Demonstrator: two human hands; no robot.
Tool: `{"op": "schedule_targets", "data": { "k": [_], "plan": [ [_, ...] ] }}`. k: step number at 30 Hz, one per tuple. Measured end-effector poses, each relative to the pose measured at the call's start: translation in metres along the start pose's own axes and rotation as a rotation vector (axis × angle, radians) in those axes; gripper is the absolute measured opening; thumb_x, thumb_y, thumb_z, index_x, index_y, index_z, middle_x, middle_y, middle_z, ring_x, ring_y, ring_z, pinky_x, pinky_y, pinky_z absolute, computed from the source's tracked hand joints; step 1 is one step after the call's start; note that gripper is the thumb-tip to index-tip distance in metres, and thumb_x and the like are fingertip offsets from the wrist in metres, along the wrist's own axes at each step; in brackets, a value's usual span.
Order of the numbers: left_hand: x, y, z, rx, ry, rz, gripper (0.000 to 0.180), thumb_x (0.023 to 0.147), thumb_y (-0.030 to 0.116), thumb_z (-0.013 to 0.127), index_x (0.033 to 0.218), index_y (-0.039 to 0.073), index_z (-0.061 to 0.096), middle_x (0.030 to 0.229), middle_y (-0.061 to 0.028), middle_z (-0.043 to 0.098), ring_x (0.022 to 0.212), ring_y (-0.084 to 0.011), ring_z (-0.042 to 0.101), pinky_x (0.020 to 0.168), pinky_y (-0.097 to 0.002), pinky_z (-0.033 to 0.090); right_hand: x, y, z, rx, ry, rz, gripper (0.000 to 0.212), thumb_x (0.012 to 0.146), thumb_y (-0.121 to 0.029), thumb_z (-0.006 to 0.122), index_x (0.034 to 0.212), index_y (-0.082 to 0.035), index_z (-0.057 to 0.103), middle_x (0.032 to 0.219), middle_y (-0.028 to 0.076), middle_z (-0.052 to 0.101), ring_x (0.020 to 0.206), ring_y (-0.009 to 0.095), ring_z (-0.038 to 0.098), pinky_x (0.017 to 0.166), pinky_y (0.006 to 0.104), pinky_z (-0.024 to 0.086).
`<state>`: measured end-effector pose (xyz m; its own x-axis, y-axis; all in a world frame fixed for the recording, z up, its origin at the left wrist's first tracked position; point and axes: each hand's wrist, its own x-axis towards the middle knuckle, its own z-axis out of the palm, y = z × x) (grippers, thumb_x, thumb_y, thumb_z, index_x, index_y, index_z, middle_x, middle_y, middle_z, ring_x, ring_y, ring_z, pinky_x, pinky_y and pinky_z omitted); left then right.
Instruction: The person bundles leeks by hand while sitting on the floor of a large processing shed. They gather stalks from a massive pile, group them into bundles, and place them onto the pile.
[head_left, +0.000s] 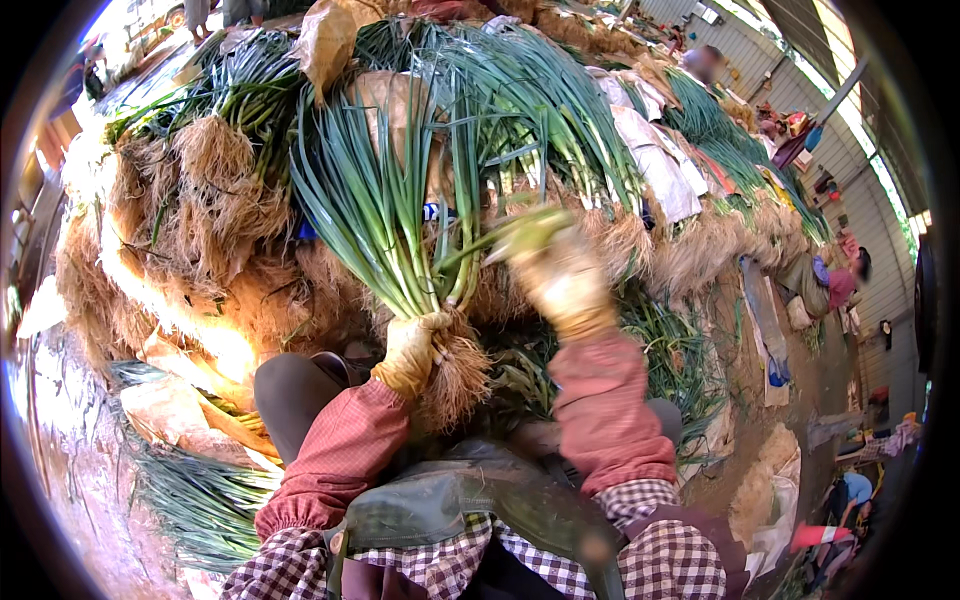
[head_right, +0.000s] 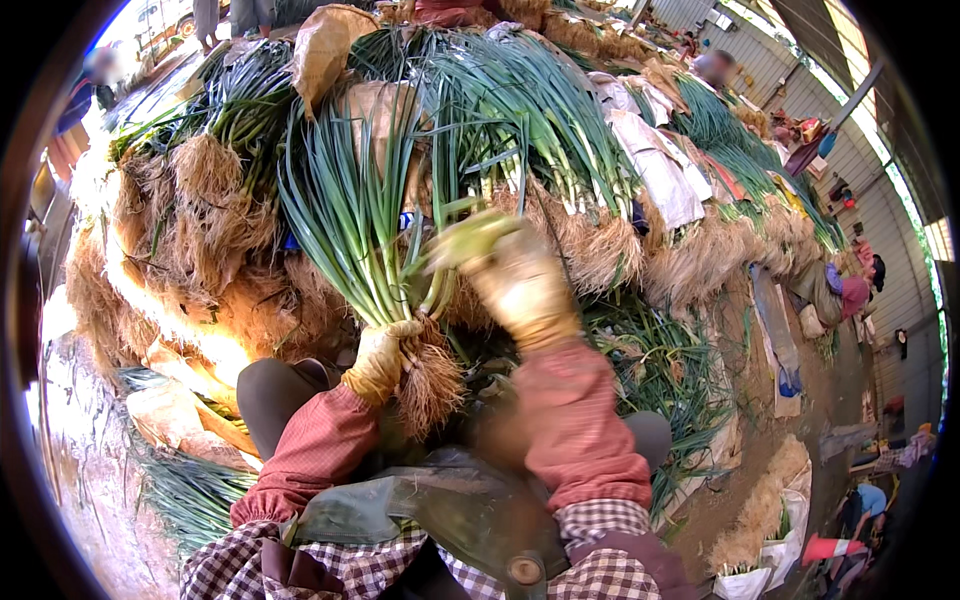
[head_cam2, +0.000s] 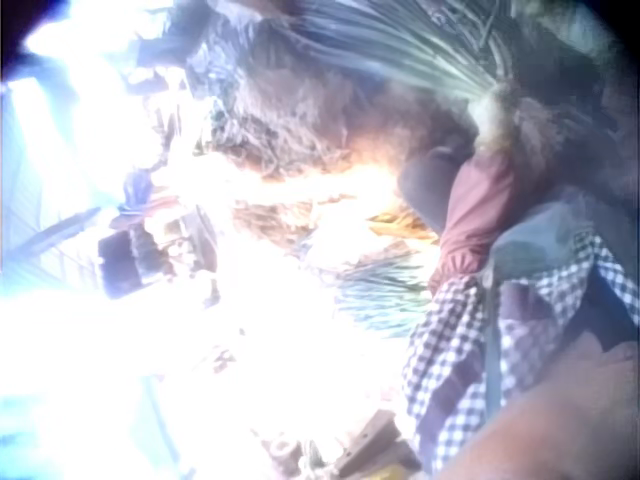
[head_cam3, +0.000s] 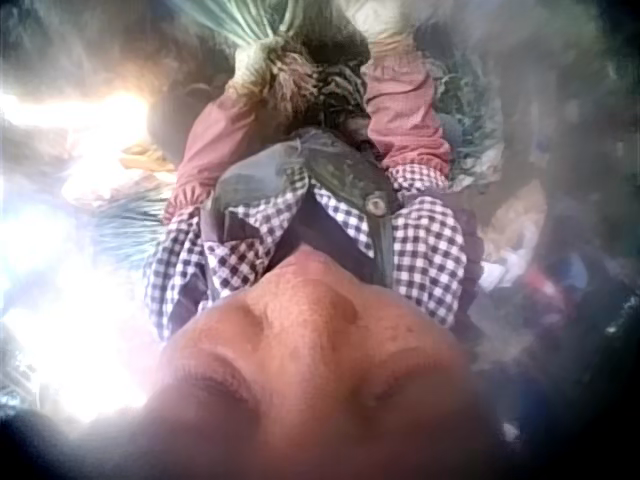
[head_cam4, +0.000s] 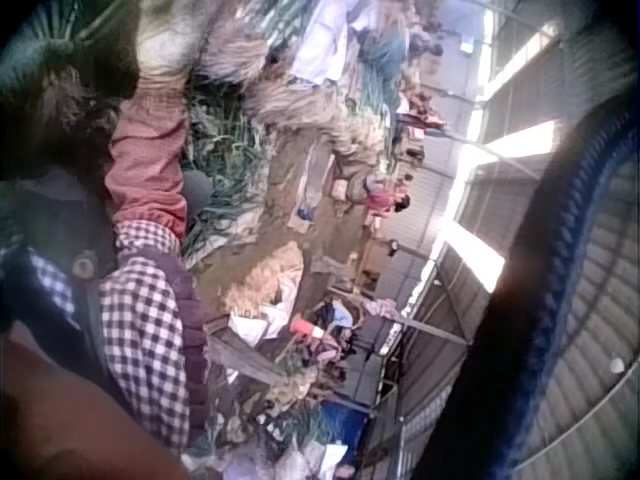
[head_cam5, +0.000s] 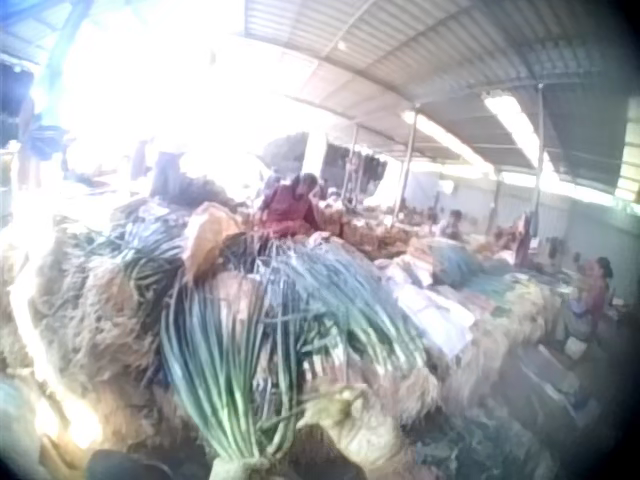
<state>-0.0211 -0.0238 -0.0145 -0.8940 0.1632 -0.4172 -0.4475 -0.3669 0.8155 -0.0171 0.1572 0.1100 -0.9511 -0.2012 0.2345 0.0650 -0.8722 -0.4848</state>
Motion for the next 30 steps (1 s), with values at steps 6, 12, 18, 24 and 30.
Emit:
{"op": "schedule_targets", "data": {
  "k": [6, 12, 18, 24, 30],
  "plan": [
    [-0.009, 0.015, 0.001, -0.041, -0.092, -0.095, 0.012, 0.069, 0.001, 0.060, 0.080, -0.002, 0.058, 0.059, -0.0066, 0.056, 0.038, -0.0157, 0.050, 0.030, -0.0230, 0.037, -0.122, -0.173, -0.098, -0.904, 0.977, -0.578, 0.028, 0.084, -0.012, 0.053, 0.110, -0.003, 0.052, 0.102, 0.011, 0.060, 0.085, 0.019, 0.058, 0.074, 0.0327, 0.047],
    [-0.009, 0.007, -0.001, -0.069, -0.043, -0.011, 0.017, 0.068, 0.001, 0.061, 0.084, -0.003, 0.060, 0.061, -0.0050, 0.056, 0.043, -0.0131, 0.050, 0.038, -0.0222, 0.039, -0.107, -0.020, -0.112, -1.954, 0.482, -0.159, 0.038, 0.075, -0.014, 0.066, 0.110, -0.005, 0.057, 0.098, 0.015, 0.059, 0.079, 0.023, 0.058, 0.072, 0.0291, 0.048],
    [-0.012, 0.013, 0.008, 0.022, -0.008, -0.039, 0.010, 0.071, 0.006, 0.060, 0.077, -0.002, 0.058, 0.055, -0.0055, 0.053, 0.035, -0.0154, 0.046, 0.029, -0.0220, 0.034, 0.011, 0.058, -0.077, -1.935, -0.168, 0.000, 0.049, 0.072, -0.015, 0.069, 0.118, -0.008, 0.052, 0.105, 0.013, 0.053, 0.081, 0.019, 0.058, 0.071, 0.0280, 0.049],
    [-0.019, 0.023, 0.006, 0.021, -0.084, -0.118, 0.020, 0.074, 0.010, 0.063, 0.088, -0.004, 0.065, 0.055, -0.0044, 0.052, 0.037, -0.0123, 0.046, 0.030, -0.0213, 0.034, 0.023, 0.031, -0.106, -1.825, 0.179, -0.160, 0.019, 0.077, 0.007, 0.049, 0.086, -0.003, 0.063, 0.089, 0.007, 0.063, 0.076, 0.015, 0.060, 0.064, 0.0235, 0.052],
    [-0.018, 0.019, 0.010, -0.043, -0.180, -0.105, 0.023, 0.077, 0.011, 0.060, 0.094, -0.003, 0.064, 0.054, -0.0040, 0.053, 0.037, -0.0107, 0.044, 0.031, -0.0199, 0.034, -0.101, -0.199, -0.158, -2.535, 1.009, -0.186, 0.026, 0.084, -0.029, 0.052, 0.075, -0.006, 0.061, 0.076, 0.013, 0.063, 0.067, 0.028, 0.060, 0.058, 0.0383, 0.047]
  ]
}}
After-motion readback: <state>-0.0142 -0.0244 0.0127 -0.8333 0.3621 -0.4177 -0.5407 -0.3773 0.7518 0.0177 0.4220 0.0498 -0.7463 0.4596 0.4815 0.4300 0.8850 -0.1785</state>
